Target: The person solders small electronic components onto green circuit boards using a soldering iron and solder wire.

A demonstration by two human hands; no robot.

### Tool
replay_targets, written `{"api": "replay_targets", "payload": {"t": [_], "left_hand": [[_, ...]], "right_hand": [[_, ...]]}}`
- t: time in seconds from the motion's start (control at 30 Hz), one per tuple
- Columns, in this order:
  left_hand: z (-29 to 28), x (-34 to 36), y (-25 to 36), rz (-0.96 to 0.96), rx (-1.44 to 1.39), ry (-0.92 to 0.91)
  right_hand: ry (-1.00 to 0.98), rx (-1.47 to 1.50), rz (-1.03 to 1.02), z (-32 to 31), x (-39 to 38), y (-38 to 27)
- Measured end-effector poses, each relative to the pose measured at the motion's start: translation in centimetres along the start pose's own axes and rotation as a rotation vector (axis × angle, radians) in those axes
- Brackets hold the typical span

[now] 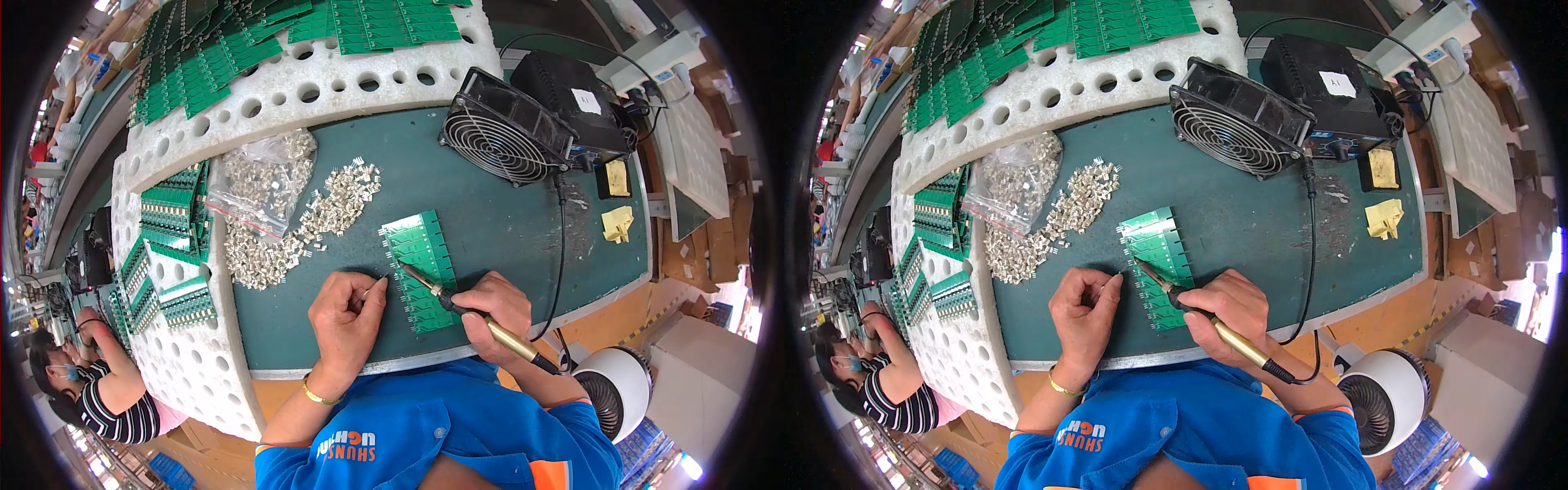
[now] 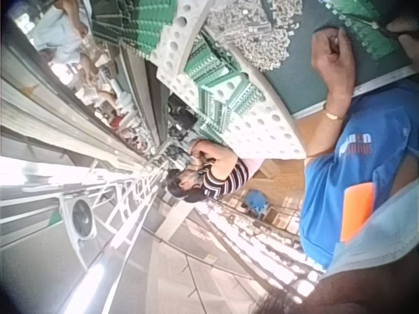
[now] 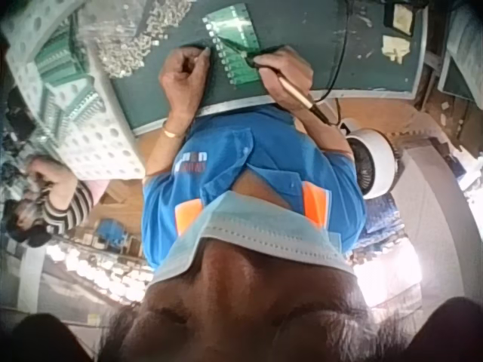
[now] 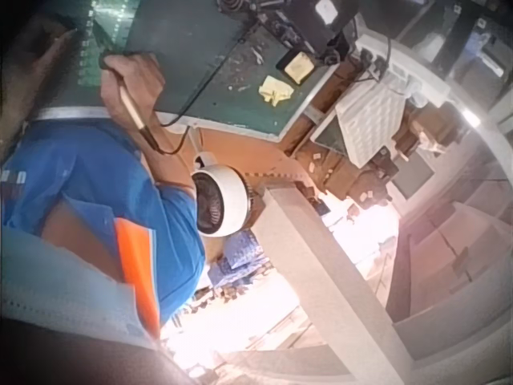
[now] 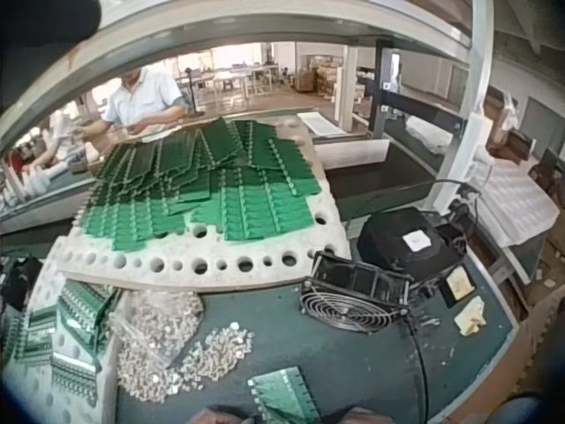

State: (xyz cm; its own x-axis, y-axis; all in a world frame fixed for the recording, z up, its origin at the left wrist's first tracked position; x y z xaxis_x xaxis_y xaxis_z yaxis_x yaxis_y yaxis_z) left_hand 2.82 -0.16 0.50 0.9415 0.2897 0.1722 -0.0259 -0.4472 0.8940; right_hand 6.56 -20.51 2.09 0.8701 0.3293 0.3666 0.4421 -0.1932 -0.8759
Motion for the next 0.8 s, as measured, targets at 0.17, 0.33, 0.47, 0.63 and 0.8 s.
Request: {"api": "replay_targets", "payload": {"t": [0.17, 0.33, 0.47, 0.63, 0.8], "left_hand": [[0.03, 0.01, 0.03, -0.01, -0.01, 0.001], [-0.02, -0.01, -0.04, -0.003, 0.004, -0.011], [0.0, 0.03, -0.06, 0.0, 0.007, -0.009], [0.08, 0.0, -0.19, -0.011, -0.007, -0.011], [0.0, -0.01, -0.22, 0.016, 0.008, -0.017]], "right_hand": [[-0.002, -0.011, -0.013, 0.06, -0.01, -0.09], [-0.014, -0.057, -0.034, 0.07, -0.17, -0.28], [-0.012, -0.057, -0.028, 0.11, -0.02, -0.33], [-0.007, -0.057, -0.038, 0.14, -0.24, -0.26], [0.003, -0.052, -0.055, 0.22, -0.39, -0.27]]}}
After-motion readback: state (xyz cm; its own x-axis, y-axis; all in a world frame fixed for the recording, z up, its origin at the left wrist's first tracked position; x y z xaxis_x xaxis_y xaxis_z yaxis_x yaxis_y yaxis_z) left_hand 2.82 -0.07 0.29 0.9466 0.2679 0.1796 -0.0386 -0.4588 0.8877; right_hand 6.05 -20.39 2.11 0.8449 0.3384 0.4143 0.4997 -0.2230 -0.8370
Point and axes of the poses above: each hand's wrist, its own x-axis towards the middle knuckle, its own z-axis out of the palm, y = z × x, the point moved 5 cm from there along x, towards the middle knuckle, and after that the axes turned 9 degrees about z, right-handed, at the moved point
